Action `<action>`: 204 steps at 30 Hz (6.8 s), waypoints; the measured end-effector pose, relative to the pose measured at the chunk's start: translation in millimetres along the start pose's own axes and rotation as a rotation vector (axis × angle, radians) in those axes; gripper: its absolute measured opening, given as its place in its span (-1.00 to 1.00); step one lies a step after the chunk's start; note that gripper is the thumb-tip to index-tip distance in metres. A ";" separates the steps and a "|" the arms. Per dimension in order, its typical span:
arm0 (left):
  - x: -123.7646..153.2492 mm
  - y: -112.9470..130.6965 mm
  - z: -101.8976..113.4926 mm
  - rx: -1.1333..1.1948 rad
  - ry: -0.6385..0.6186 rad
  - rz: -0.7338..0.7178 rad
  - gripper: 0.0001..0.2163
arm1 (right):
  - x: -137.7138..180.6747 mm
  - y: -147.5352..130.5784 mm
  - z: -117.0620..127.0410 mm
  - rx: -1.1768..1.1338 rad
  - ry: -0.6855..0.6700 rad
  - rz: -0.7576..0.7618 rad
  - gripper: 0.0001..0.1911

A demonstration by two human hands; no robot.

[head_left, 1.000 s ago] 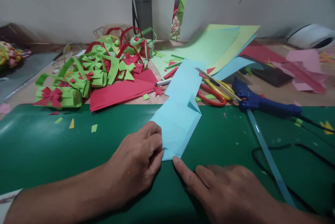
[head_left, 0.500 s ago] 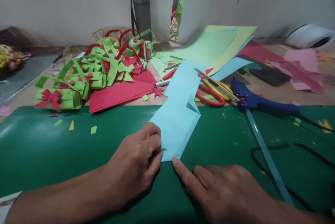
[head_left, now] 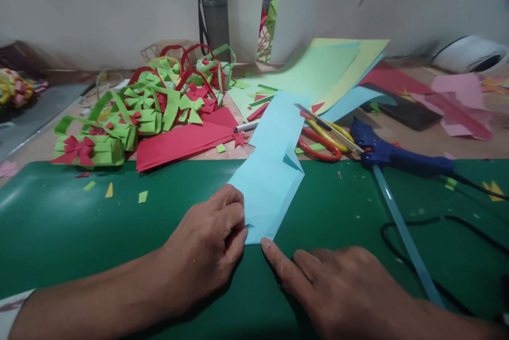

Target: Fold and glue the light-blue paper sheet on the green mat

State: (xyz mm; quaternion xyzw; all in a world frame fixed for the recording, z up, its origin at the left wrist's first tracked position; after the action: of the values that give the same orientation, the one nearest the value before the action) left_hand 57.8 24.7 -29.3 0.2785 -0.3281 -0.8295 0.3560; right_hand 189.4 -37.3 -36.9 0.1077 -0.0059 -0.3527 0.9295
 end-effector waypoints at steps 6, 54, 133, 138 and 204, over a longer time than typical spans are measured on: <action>0.0 -0.3 0.5 0.016 -0.002 0.009 -0.82 | -0.5 2.0 1.9 -0.016 0.026 -0.007 -0.48; 0.8 -2.4 2.6 -0.195 0.008 0.070 -0.84 | -3.9 5.1 0.8 -0.125 0.003 0.005 -0.41; 34.5 22.2 -12.8 -0.531 -0.473 -0.170 -0.32 | -0.6 -4.2 21.0 0.200 0.065 0.084 -0.50; 33.1 22.5 -12.3 -0.516 -0.471 -0.151 -0.33 | -1.0 -6.2 18.7 0.225 0.072 0.112 -0.45; 34.1 29.5 -12.8 -0.443 -0.405 -0.130 -0.34 | 4.9 -7.9 9.3 0.397 0.163 0.094 -0.53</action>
State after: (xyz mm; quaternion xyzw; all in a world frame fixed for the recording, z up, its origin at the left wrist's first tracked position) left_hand 58.6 -21.7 -23.2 0.0435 -0.1852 -0.9404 0.2818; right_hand 187.1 -48.1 -29.7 0.3164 -0.0052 -0.2911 0.9028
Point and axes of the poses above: each hand's wrist, its own x-axis away from the middle knuckle, its own z-axis out of the back of the hand, y = z × x, the point moved 6 cm from there along -x, towards the middle knuckle, and after that the axes turned 9 degrees about x, right-handed, at the moved point
